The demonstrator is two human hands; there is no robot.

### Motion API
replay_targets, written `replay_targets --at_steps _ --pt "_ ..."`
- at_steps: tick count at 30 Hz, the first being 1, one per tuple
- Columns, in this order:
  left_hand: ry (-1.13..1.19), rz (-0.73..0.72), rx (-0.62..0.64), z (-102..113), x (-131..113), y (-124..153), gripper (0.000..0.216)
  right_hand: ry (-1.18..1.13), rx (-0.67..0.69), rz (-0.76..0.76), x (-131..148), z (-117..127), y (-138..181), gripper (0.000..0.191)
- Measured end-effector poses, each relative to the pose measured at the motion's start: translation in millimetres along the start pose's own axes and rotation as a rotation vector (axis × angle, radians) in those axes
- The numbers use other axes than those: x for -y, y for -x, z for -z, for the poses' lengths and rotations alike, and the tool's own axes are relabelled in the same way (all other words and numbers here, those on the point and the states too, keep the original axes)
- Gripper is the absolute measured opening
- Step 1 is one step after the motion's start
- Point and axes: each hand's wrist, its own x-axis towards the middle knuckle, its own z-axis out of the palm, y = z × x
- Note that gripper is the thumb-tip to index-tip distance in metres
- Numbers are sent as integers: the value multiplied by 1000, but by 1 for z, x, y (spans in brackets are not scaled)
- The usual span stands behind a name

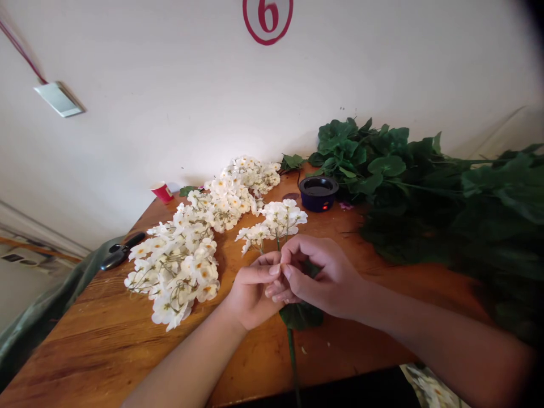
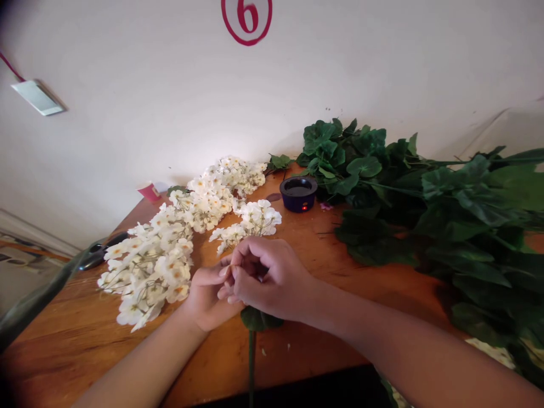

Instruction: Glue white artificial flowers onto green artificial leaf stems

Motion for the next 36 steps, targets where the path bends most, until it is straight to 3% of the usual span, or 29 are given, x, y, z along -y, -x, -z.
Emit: replay_targets --at_steps 9,17,24,36 --pt "-16 19 -30 0 0 0 26 -145 60 -49 0 0 -1 11" --pt "16 15 -4 -5 -1 -1 22 -118 -4 -49 6 1 -3 13" --pt "10 15 -5 -7 -1 -2 31 -277 97 -231 11 4 -5 11" --pt "-1 24 8 -7 -2 -3 28 -382 99 -319 10 6 -8 13"
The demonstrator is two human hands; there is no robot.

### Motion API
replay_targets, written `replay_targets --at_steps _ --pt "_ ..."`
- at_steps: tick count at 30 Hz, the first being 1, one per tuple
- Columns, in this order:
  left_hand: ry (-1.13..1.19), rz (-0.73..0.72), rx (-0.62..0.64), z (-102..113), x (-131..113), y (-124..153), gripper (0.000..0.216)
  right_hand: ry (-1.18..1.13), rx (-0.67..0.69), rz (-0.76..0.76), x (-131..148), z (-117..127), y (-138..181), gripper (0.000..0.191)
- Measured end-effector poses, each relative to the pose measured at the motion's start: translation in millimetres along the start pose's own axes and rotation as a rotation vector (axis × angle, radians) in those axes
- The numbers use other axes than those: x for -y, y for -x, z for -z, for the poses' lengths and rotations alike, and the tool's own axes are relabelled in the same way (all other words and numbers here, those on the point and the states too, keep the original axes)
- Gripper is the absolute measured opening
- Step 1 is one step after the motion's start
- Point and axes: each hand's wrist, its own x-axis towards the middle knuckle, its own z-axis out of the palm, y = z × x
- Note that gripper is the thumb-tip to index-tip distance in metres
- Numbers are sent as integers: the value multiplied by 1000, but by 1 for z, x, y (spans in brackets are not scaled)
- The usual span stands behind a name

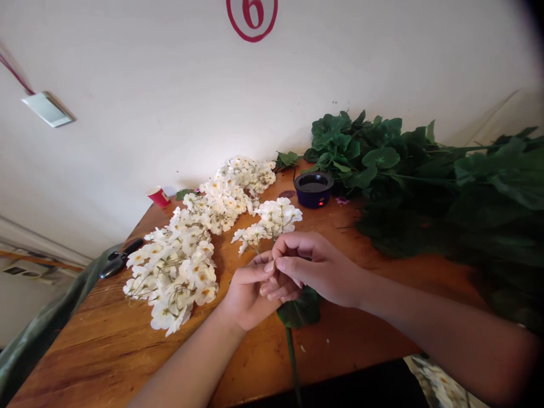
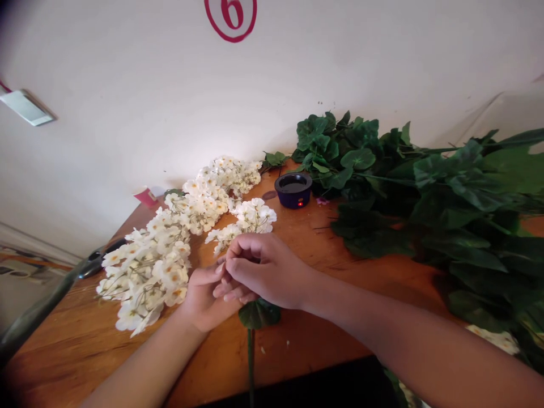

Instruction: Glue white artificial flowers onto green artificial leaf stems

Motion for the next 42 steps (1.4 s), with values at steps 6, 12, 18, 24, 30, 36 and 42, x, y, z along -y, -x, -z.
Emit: replay_targets --at_steps 6,12,18,24,30,36,42 --pt "-15 13 -5 -1 -1 -1 31 56 -58 -1 1 -1 -1 9" --pt "49 20 -7 1 -1 -2 19 143 -121 47 1 1 -1 5" --pt "85 13 -13 2 -1 -1 15 195 -153 57 3 -1 -2 5" --pt "84 2 -30 2 0 -1 18 158 -157 38 2 -2 -1 5" --pt "83 1 -32 3 1 -1 17 188 -168 76 1 -2 -1 6" --pt "71 -4 -13 2 1 -1 18 70 -128 -14 1 -1 -3 4" --pt "54 3 15 4 1 -1 22 95 -76 38 0 5 -5 8"
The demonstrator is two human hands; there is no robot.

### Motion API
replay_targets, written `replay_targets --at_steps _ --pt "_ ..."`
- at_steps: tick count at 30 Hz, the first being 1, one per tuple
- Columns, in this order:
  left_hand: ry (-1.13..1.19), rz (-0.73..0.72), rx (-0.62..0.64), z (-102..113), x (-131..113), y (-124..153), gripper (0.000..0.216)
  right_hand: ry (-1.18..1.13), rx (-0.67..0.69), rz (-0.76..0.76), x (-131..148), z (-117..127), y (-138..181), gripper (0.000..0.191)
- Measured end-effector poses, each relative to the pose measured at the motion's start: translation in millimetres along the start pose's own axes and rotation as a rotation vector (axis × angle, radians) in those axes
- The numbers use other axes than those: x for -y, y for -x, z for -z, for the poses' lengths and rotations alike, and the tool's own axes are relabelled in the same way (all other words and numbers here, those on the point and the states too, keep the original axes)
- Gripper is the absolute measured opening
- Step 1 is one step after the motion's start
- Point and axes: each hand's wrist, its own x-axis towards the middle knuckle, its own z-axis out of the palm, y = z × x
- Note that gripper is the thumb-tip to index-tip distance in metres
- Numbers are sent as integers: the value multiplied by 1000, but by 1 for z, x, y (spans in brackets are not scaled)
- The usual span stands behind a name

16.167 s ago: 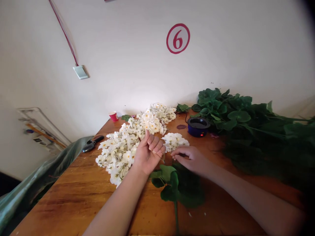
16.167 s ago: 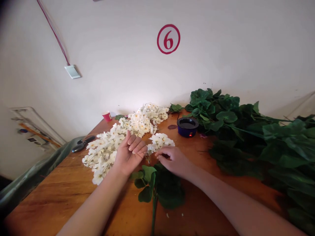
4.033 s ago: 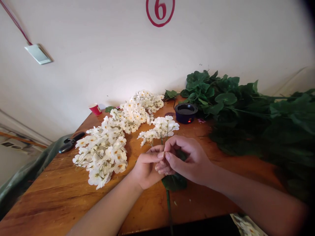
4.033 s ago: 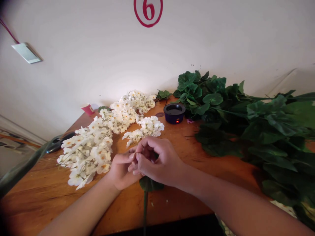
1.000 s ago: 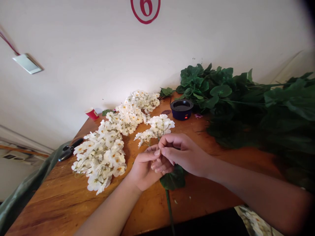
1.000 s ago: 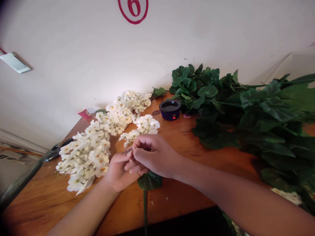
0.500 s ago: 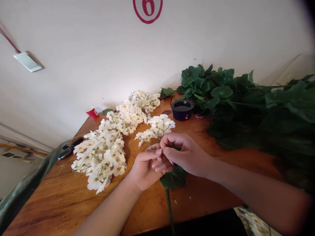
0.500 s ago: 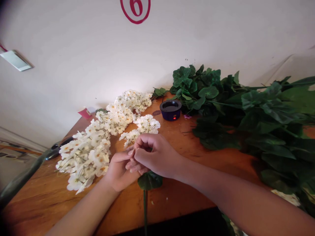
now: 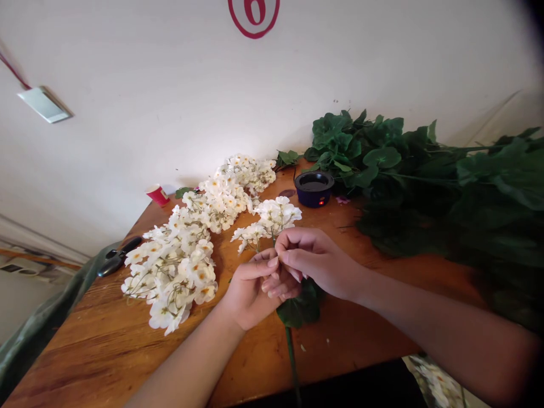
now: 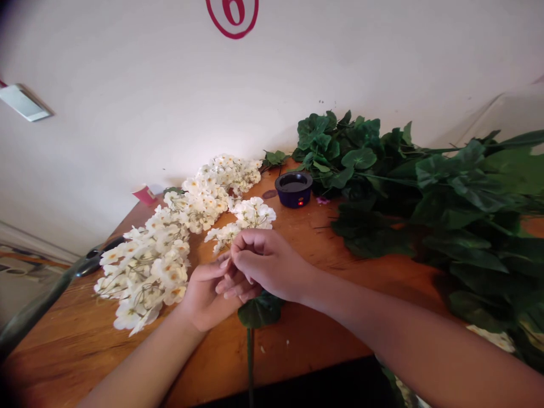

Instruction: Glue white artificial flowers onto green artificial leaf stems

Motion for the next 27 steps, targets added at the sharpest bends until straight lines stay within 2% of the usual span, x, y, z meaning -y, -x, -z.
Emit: replay_targets --at_steps 5,12,16,27 --pt "6 5 4 -1 0 0 23 70 24 23 -1 6 -1 8" --pt "11 -7 2 -2 -1 -1 21 52 -13 -16 3 2 -1 3" --pt "21 -14 -16 0 0 -1 18 36 -31 -58 4 1 0 3" --pt "6 -56 -98 -4 1 -3 23 58 -57 -33 2 2 -3 8"
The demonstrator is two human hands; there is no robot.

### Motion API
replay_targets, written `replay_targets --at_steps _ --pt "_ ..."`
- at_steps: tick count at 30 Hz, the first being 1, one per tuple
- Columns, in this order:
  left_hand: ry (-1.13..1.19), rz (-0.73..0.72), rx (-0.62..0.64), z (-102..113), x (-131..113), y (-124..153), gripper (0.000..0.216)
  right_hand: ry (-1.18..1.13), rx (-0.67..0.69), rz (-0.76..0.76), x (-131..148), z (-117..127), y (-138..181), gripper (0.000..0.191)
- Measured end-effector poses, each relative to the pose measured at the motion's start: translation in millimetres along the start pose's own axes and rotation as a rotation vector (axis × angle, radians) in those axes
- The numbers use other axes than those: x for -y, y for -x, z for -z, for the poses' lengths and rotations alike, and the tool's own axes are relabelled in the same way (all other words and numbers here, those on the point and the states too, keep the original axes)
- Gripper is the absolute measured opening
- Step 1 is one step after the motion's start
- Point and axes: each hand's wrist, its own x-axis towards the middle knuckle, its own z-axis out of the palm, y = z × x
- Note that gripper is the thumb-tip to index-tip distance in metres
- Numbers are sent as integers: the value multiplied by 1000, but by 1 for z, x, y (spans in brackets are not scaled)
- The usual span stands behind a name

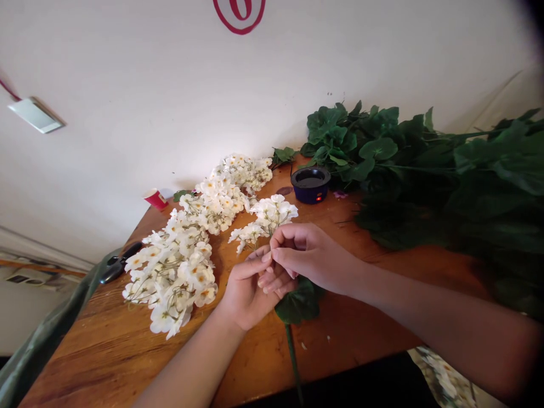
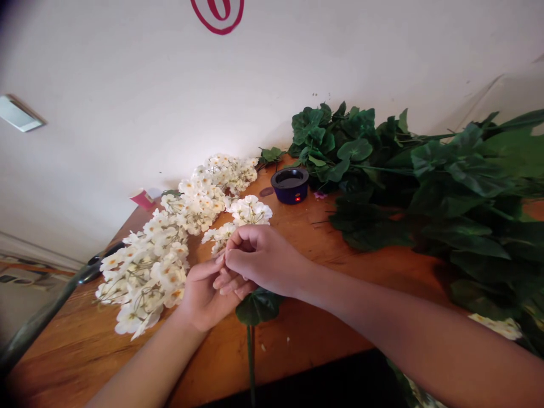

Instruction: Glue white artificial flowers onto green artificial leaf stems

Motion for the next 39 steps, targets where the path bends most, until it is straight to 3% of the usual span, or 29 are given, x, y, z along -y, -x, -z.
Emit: replay_targets --at_steps 19,32,39 --pt "15 9 -61 3 0 0 24 47 -16 -85 2 3 -4 7" --pt "37 22 -42 3 -3 -1 22 74 -38 9 2 5 -1 5" --pt "13 15 -50 5 -3 0 17 74 36 19 5 3 0 7"
